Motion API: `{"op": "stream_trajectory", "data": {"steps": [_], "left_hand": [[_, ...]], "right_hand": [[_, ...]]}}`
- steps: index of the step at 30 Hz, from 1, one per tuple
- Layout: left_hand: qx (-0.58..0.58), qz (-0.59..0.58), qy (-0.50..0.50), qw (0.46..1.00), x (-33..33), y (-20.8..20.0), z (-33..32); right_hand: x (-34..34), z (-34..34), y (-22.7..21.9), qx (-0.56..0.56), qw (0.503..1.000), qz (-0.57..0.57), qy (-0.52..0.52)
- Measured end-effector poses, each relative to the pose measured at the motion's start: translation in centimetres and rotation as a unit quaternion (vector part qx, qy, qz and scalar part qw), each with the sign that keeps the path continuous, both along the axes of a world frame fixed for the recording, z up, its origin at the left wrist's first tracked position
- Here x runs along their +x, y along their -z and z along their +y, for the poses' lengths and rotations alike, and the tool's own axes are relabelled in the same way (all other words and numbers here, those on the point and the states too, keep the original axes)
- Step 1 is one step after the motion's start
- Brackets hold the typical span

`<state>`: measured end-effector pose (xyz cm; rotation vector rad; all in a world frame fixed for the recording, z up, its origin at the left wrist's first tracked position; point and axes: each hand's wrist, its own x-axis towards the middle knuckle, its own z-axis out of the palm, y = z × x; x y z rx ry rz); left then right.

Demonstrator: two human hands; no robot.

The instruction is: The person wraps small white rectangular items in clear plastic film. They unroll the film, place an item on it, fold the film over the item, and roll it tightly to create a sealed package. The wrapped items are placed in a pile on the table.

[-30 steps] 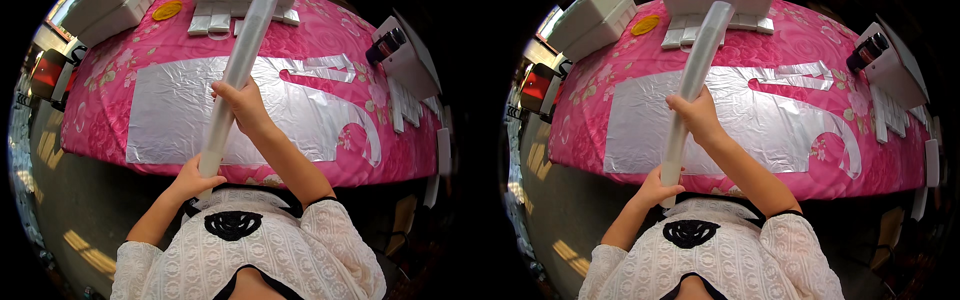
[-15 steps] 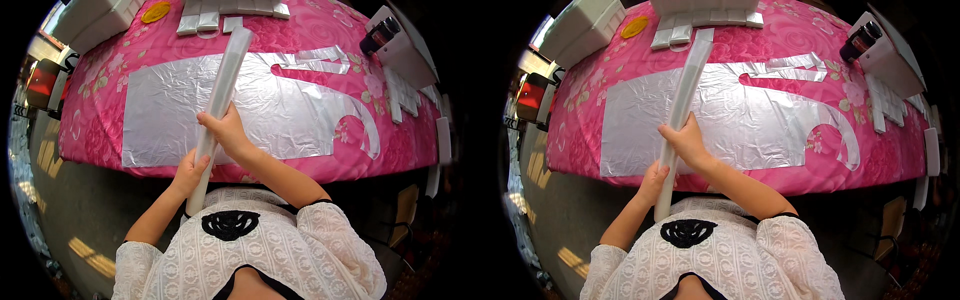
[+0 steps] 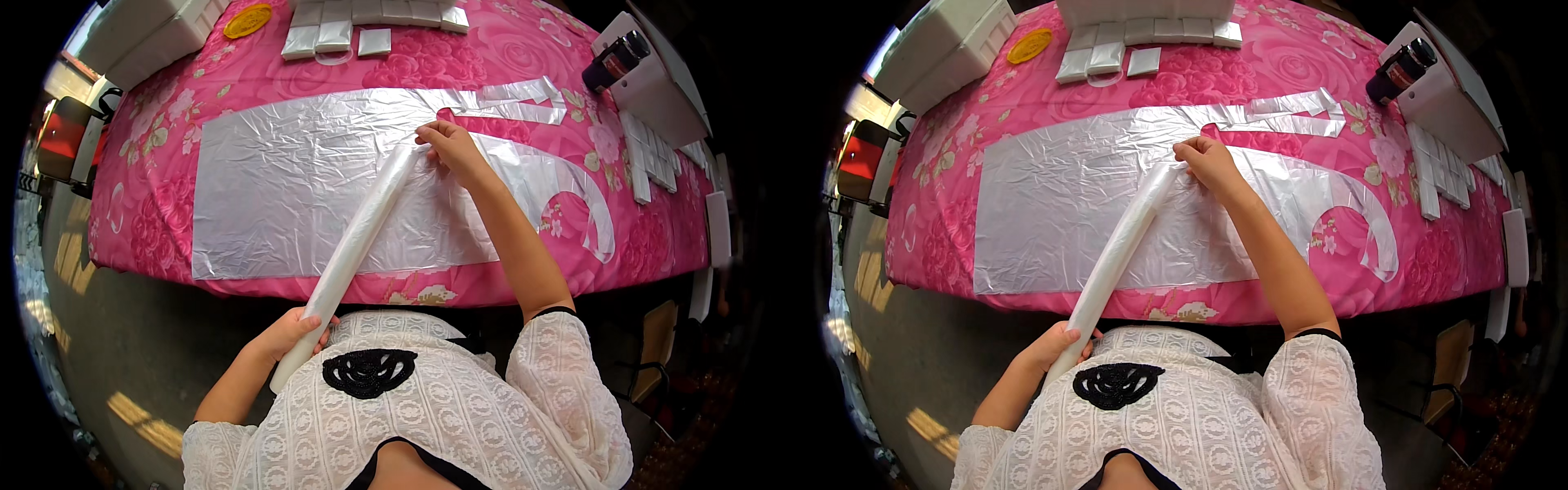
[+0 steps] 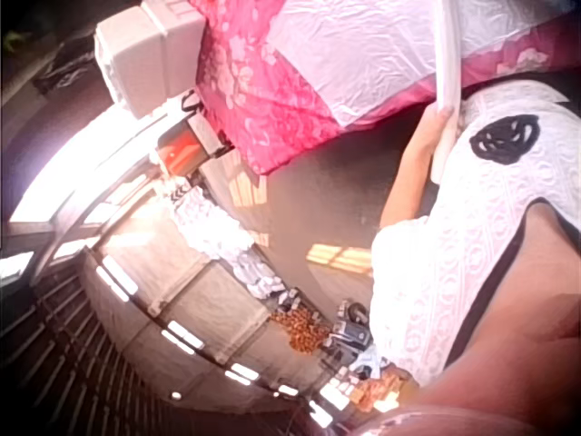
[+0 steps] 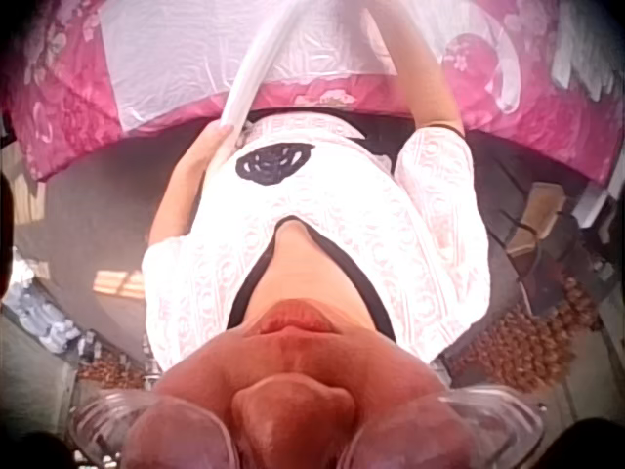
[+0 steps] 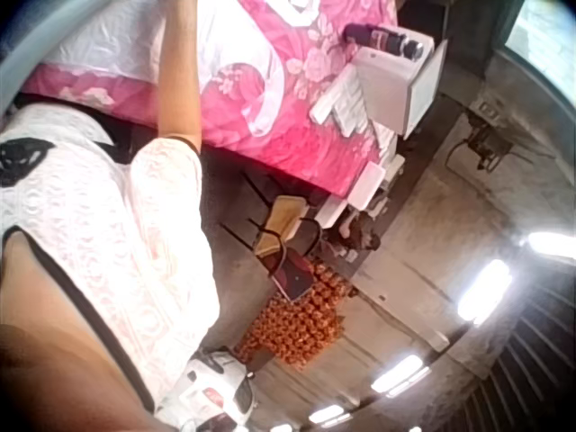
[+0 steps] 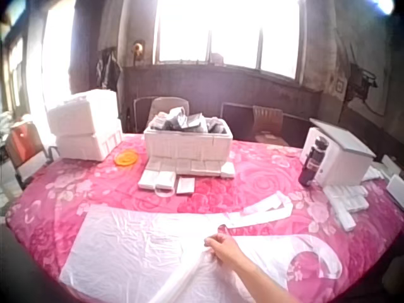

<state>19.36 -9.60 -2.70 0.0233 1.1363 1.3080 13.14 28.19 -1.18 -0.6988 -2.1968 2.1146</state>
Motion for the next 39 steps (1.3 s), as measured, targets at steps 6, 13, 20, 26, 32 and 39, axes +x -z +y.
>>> {"op": "stream_trajectory", "data": {"steps": [6, 13, 20, 26, 32, 39], "left_hand": [[-0.008, 0.015, -0.005, 1.0, 0.2, -0.3, 0.3], [-0.025, 0.038, 0.006, 0.999, 0.2, -0.7, -0.4], [-0.068, 0.037, 0.111, 0.991, -1.2, -1.3, -5.5], [-0.048, 0.234, 0.26, 0.935, -4.2, -4.4, -2.3], [-0.057, 0.707, 0.265, 0.654, -7.3, -6.4, 8.3], [0.175, 0.848, 0.152, 0.477, -6.7, -2.8, 11.9]], "right_hand": [[0.2, -0.8, -0.6, 0.027, 0.985, -0.062, -0.156], [0.1, 2.0, 0.6, 0.08, 0.992, -0.004, -0.102], [2.9, 15.7, 0.6, 0.185, 0.976, 0.005, 0.114], [2.5, 15.2, 1.4, 0.143, 0.985, 0.069, 0.071], [-1.5, 6.0, 0.7, 0.161, 0.982, 0.057, -0.075], [-4.2, 3.1, 0.6, 0.202, 0.964, 0.031, -0.17]]}}
